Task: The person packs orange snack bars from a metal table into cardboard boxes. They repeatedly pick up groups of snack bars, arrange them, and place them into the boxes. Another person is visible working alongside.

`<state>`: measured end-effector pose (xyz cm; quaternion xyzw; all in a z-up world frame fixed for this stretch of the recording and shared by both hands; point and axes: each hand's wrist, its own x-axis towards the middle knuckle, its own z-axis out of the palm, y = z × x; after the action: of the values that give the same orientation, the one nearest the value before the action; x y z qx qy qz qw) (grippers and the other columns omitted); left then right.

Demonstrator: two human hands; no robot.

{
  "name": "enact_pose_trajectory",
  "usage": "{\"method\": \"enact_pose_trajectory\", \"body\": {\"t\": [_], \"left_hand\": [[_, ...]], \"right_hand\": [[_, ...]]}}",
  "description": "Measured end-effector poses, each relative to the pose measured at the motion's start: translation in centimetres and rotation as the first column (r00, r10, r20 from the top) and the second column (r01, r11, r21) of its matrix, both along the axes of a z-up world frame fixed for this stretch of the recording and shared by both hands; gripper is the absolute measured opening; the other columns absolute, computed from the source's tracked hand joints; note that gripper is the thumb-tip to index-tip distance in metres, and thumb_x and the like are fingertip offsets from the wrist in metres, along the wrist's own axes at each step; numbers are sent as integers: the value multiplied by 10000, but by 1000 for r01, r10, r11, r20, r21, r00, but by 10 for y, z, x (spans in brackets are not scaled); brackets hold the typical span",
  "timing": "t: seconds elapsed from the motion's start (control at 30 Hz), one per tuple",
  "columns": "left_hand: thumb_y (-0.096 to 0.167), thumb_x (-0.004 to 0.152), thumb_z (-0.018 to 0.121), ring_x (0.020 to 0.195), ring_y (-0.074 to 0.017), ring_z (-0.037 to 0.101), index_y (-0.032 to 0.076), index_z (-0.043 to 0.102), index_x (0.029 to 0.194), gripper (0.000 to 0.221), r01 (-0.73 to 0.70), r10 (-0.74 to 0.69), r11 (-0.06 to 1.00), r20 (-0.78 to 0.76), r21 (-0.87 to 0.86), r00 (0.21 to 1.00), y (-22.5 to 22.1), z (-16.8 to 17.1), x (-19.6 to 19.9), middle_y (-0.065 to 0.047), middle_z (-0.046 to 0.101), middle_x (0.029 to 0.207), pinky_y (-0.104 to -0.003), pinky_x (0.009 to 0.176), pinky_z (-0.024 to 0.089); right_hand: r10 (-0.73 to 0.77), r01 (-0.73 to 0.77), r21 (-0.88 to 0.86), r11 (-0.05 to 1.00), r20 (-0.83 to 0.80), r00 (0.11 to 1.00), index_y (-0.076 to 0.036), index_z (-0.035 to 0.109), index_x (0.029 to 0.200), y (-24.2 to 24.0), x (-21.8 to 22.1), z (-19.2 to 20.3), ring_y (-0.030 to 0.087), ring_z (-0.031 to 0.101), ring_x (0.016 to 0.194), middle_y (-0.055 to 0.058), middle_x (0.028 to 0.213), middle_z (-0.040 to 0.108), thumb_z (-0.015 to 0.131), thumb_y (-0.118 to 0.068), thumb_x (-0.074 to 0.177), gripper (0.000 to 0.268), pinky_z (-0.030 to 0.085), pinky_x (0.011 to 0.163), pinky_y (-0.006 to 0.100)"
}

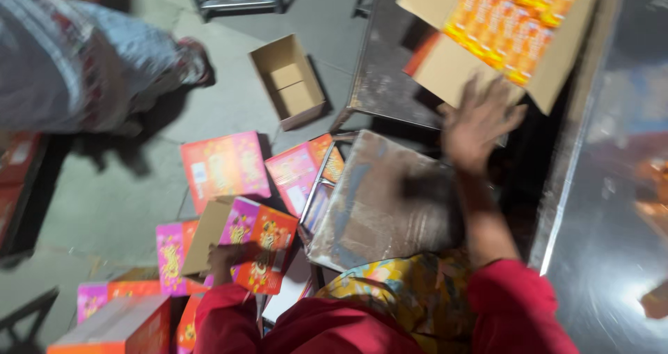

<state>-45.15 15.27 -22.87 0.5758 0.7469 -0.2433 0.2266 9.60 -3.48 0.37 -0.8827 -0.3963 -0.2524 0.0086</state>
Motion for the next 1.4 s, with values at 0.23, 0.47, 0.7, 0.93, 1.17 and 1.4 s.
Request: {"method": "enact_pose_trajectory", "body": {"t": [0.23,0.47,0.7,0.93,1.17,1.4], "left_hand": [[563,815,749,944,-398,748,40,743,1026,564,311,-331,928,69,203,941,-2,8,35,-211,758,1026,-508,799,602],[312,763,784,816,-405,725,151,783,1172,439,448,-632,759,372,473,680,100,170,54,-197,743,896,-504,761,571],[230,569,720,1033,-263,703,248,812,1041,481,688,-945,184,319,702,-73,63,388,87,-23,752,1057,-399,889,570],[157,739,726,1264,-349,550,154,729,1131,392,450,-932,144,274,881,-239,-26,418,172,-189,575,1424,-498,1087,415],[279,804,832,806,-314,744,90,442,1533,848,657,-393,747,867,106,306,-72,322,234,-293,782,966,-391,795,541],[121,882,639,1156,-279,657,-83,583,1358,522,431,128,900,982,-57,-137,32,172,238,-196,675,1288,-373,1001,517]], "right_hand": [[-108,70,-111,991,-389,915,-134,310,1583,-95,-116,-66,548,287,1420,304,1615,188,733,-524,794,976,270,1056,712],[-275,357,13,934,-613,741,-143,353,1563,-176,-150,-77,479,339,1417,259,1620,253,825,-443,751,985,317,1076,662],[31,216,426,879,-502,865,-11,339,1537,-199,-127,-4,426,410,1417,249,1539,382,806,-336,803,928,379,1159,520],[525,319,690,650,-711,467,-18,394,1584,-189,-117,140,272,672,1214,175,1402,648,651,-207,922,735,513,1052,386],[33,247,213,945,-817,576,-140,293,1623,-170,-133,93,388,635,1168,233,1443,580,787,-192,904,874,498,987,479],[547,691,652,312,-718,430,-151,479,1363,-230,-110,-48,233,660,1032,23,1312,588,750,41,715,727,589,881,437]]}}
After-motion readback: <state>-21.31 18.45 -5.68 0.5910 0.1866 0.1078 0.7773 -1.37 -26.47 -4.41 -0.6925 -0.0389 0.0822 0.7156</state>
